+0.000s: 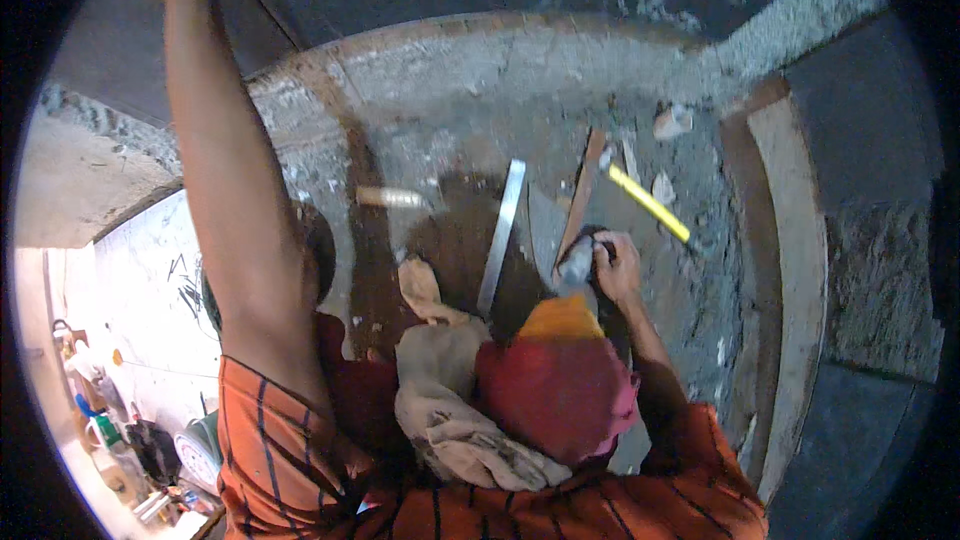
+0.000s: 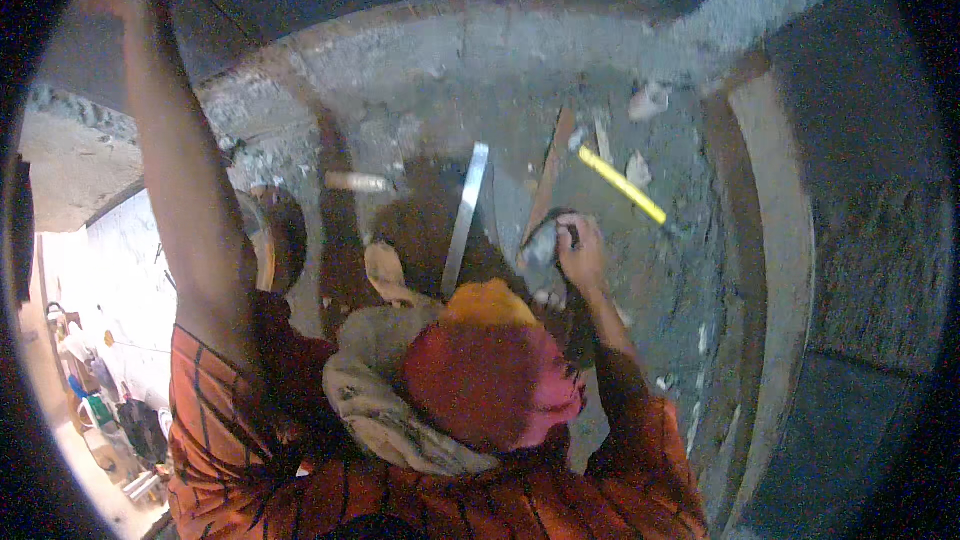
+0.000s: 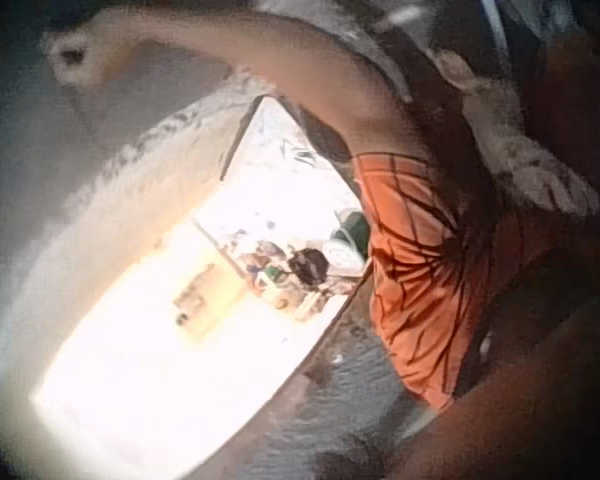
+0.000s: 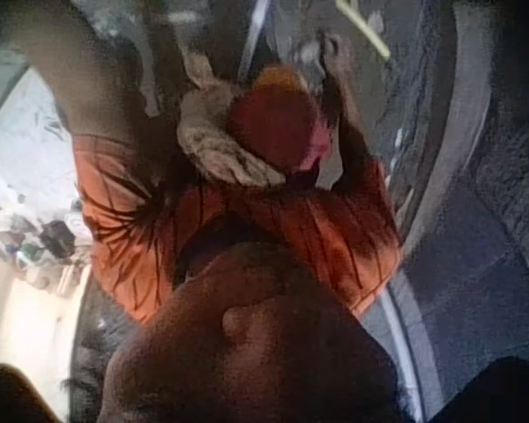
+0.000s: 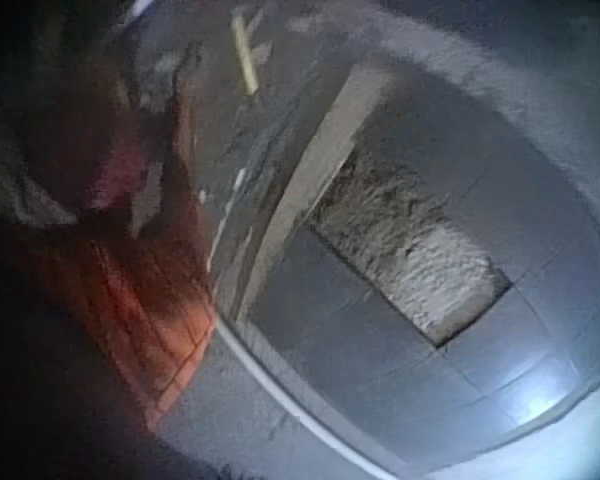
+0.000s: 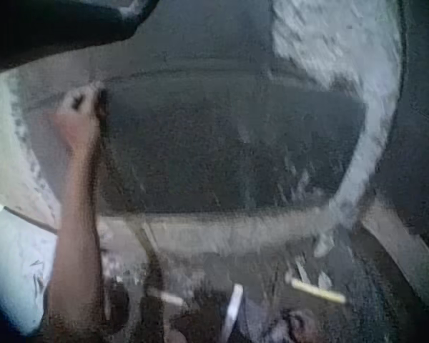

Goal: The person installs dark grey tiles on a curved wall section. They use a rubber mallet to tap tiles into place, a chisel to adjust gaps, and a cloth to wipe the surface. The person also uses a metal bar to check alignment.

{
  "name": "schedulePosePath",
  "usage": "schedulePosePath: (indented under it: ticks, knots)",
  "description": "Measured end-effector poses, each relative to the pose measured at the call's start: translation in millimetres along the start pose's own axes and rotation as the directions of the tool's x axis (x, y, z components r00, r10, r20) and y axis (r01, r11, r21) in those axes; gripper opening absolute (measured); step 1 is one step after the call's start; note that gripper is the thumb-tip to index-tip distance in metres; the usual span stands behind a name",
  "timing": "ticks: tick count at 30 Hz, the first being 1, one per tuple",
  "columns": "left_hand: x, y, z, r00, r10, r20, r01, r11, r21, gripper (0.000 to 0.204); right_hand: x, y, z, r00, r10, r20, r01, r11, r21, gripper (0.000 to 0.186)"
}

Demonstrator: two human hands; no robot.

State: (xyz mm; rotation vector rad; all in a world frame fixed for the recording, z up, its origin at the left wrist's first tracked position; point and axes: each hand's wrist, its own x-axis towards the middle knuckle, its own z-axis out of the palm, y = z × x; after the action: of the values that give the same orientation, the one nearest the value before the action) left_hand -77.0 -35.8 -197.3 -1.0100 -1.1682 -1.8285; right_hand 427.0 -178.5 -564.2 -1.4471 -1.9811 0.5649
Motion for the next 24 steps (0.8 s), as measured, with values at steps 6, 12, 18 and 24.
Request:
schedulePosePath:
  ticks: [6,12,18,24]
  knots:
    - [13,2,2,0.987,-0.142,-0.079,0.130,0.982,-0.136,0.011,42,147,-39,0.997,0.047,-0.061,-0.075,0.770,-0.634,0.057]
    - [8,20,2,0.922,-0.387,-0.005,0.368,0.882,-0.296,0.012,47,164,-51,0.917,0.381,0.119,-0.163,0.630,-0.759,0.052]
    - [10,27,-2,0.903,-0.429,0.015,0.418,0.871,-0.256,0.010,35,71,-83,0.817,0.576,-0.022,-0.449,0.612,-0.651,0.050]
    - [4,18,9,0.901,-0.423,-0.093,0.376,0.870,-0.318,0.015,62,6,-91,0.986,0.112,-0.121,-0.152,0.904,-0.400,0.040]
